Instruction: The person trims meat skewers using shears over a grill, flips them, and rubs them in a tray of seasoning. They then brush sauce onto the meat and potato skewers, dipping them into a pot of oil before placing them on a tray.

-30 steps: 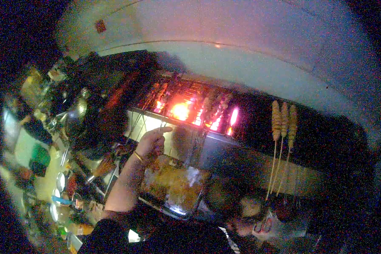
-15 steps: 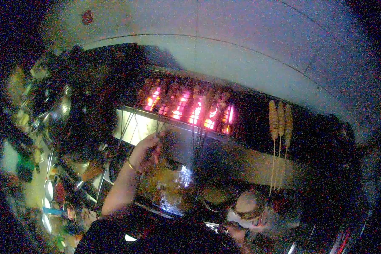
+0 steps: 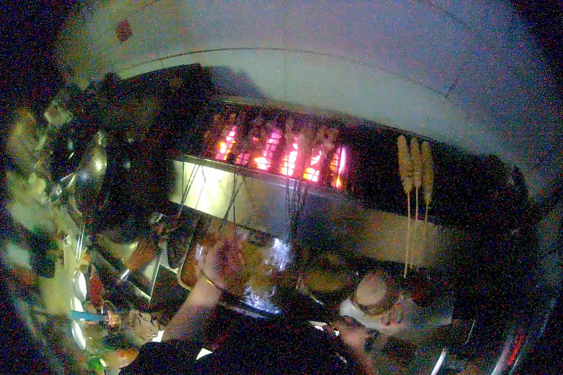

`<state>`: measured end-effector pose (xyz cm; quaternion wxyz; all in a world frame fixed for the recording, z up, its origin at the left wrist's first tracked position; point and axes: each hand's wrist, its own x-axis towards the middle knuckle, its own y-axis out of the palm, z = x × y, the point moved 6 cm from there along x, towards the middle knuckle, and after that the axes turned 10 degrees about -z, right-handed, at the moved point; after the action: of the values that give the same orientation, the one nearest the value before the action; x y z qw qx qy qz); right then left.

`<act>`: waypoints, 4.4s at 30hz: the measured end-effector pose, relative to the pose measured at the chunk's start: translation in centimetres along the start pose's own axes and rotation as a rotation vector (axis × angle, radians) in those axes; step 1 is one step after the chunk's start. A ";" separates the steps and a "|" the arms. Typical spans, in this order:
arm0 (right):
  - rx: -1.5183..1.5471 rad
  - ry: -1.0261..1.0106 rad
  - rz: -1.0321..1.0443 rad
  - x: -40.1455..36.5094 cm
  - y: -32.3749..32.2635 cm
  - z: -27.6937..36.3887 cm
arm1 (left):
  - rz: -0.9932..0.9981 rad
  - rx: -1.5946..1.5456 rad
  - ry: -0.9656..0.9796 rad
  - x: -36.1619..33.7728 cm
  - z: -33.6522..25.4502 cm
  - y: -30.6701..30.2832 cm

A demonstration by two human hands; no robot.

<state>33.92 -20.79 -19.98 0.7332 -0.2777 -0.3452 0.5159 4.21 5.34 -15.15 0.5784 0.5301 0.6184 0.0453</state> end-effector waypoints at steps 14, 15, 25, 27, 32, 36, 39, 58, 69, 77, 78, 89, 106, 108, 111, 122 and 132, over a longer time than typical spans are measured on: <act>-0.036 -0.261 0.065 5.4 -3.3 8.3 | 0.067 -0.033 -0.285 -4.2 5.7 -5.7; -0.051 -0.324 0.021 5.9 -3.4 9.0 | 0.023 0.001 -0.222 -4.6 5.1 -5.6; 0.087 -0.436 0.074 9.5 -3.2 14.9 | -0.192 -0.021 0.033 -9.2 3.1 -9.7; 0.065 -0.434 0.095 9.1 -3.0 15.1 | -0.133 -0.020 0.036 -8.6 3.0 -13.0; 0.041 -0.420 0.114 8.4 -3.7 14.9 | -0.126 -0.064 0.048 -9.0 3.9 -15.2; 0.019 -0.370 0.101 8.0 -4.5 14.1 | -0.144 -0.171 -0.074 -8.5 4.8 -14.6; 0.021 -0.340 0.071 7.5 -5.2 13.3 | -0.100 -0.190 -0.143 -8.0 5.6 -12.5; 0.118 -0.175 -0.089 3.0 -6.4 3.8 | 0.262 1.133 1.054 -10.4 4.6 19.6; 0.178 -0.169 -0.085 3.8 -7.1 1.3 | -0.444 2.529 1.731 -4.8 6.1 21.2; 0.150 -0.156 0.030 5.3 -7.0 2.0 | -0.297 2.301 1.151 -4.5 2.0 20.3; 0.140 -0.164 0.027 5.5 -6.9 2.3 | -0.290 2.185 1.166 -4.4 1.5 20.1; 0.045 -0.150 0.058 6.7 -4.2 4.4 | 0.459 0.534 0.006 -0.4 4.6 17.8; 1.061 0.536 -0.139 25.7 2.4 14.5 | 0.329 0.670 0.312 0.5 2.0 15.4; 0.952 0.502 -0.145 26.7 2.3 14.8 | 0.333 0.710 0.338 0.8 1.9 14.9; 0.878 0.469 -0.086 27.3 2.8 15.1 | 0.297 0.673 0.373 1.2 1.9 14.5; 0.919 0.375 -0.304 28.3 3.4 16.2 | 0.283 0.677 0.511 1.0 1.8 14.1; 0.886 0.607 -0.017 20.2 1.7 11.8 | 0.107 0.652 0.387 0.1 1.4 4.6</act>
<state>28.29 -0.54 -9.68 0.8511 -0.0756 0.1306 0.5028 8.05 6.67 -12.62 0.2489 0.6992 0.6697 -0.0246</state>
